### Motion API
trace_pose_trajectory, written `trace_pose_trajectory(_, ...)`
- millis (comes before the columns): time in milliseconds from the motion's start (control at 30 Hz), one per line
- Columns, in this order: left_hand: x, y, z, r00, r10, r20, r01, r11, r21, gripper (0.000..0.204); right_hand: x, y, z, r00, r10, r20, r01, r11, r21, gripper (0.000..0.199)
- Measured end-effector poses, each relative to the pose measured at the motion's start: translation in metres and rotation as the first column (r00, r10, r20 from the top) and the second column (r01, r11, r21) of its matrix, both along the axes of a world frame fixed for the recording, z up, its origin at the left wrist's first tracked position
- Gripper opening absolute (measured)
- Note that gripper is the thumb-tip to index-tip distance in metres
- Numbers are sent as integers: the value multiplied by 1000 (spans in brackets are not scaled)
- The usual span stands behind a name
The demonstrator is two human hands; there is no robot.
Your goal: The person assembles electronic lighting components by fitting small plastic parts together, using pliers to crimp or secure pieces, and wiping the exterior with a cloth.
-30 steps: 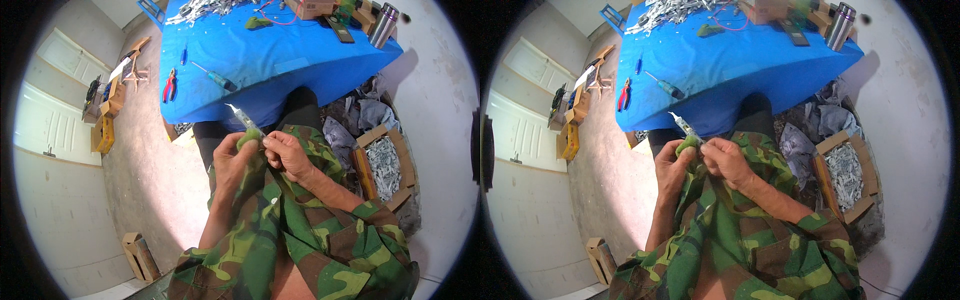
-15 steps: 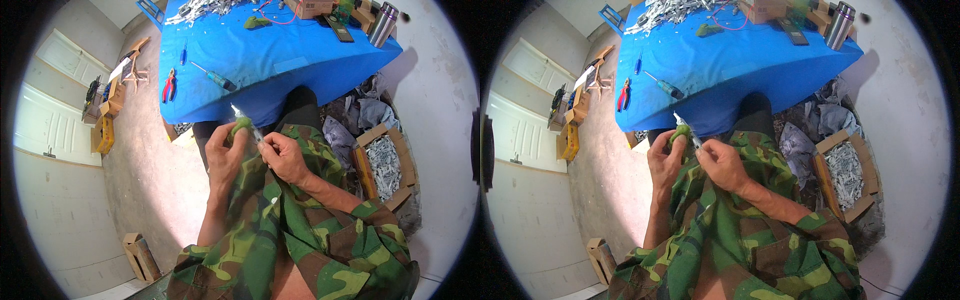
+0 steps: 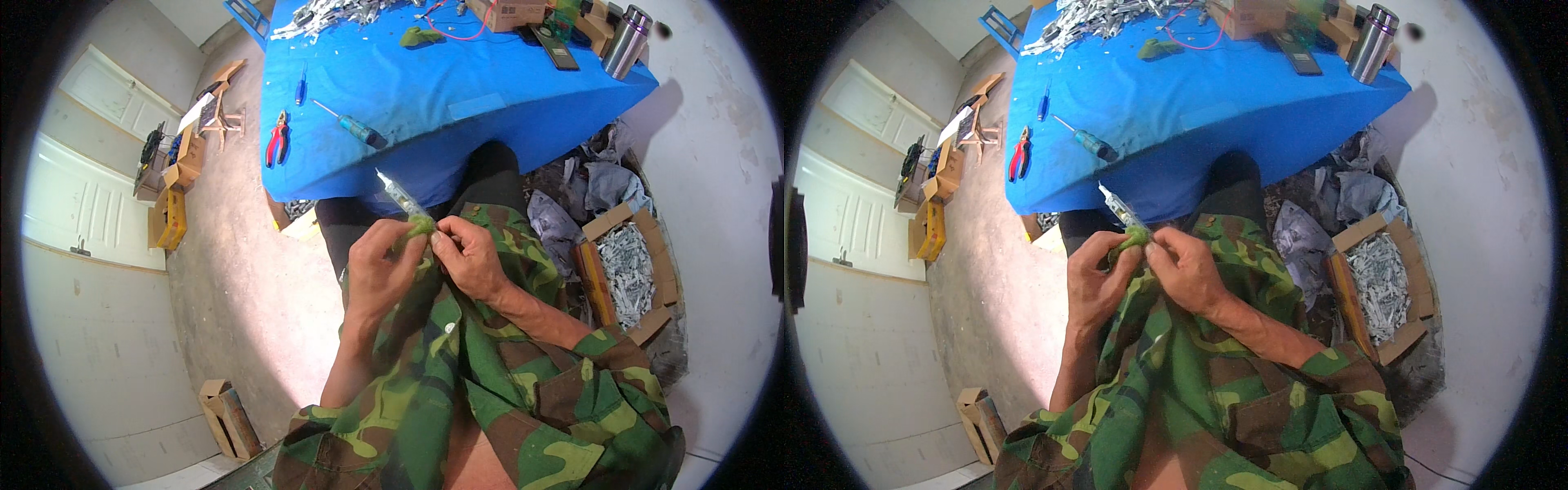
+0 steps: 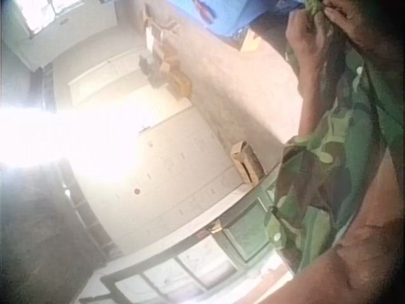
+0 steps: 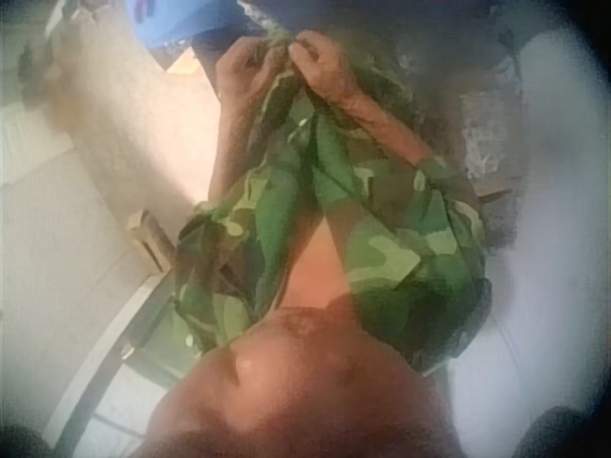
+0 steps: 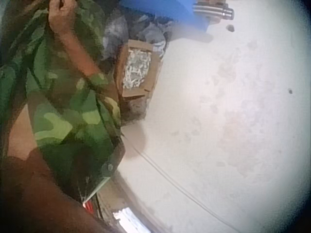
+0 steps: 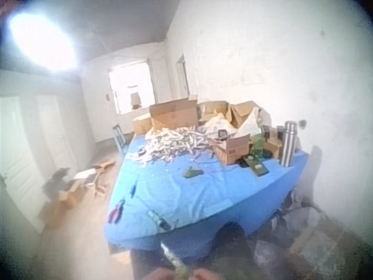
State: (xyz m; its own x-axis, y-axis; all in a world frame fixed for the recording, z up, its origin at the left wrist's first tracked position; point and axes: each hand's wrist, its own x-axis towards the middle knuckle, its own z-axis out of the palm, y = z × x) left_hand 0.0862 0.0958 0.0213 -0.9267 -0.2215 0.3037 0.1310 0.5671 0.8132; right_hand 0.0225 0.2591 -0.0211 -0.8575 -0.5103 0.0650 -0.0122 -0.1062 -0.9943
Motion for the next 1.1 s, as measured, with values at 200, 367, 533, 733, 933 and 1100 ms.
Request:
trace_pose_trajectory(200,-8,-12,7,977,198,-80,-184,972,148,19,1,-4,2,999,-32,-31,32,999,10,16)
trace_pose_trajectory(367,-22,-23,-1,979,172,-112,-171,985,18,20,2,-3,3,980,-61,-190,82,991,107,15)
trace_pose_trajectory(533,-17,-12,3,986,134,-104,-142,986,-83,18,4,-4,6,931,-92,-353,149,979,137,12)
trace_pose_trajectory(733,-11,5,6,987,86,-134,-103,987,-126,17,3,-6,4,897,-138,-420,201,973,111,10)
trace_pose_trajectory(933,-6,11,7,995,28,-92,-37,995,-97,18,0,-3,-4,901,-124,-415,192,974,125,10)
trace_pose_trajectory(1100,0,3,14,1000,19,-10,-19,1000,22,18,1,-2,2,944,-129,-303,164,982,93,10)
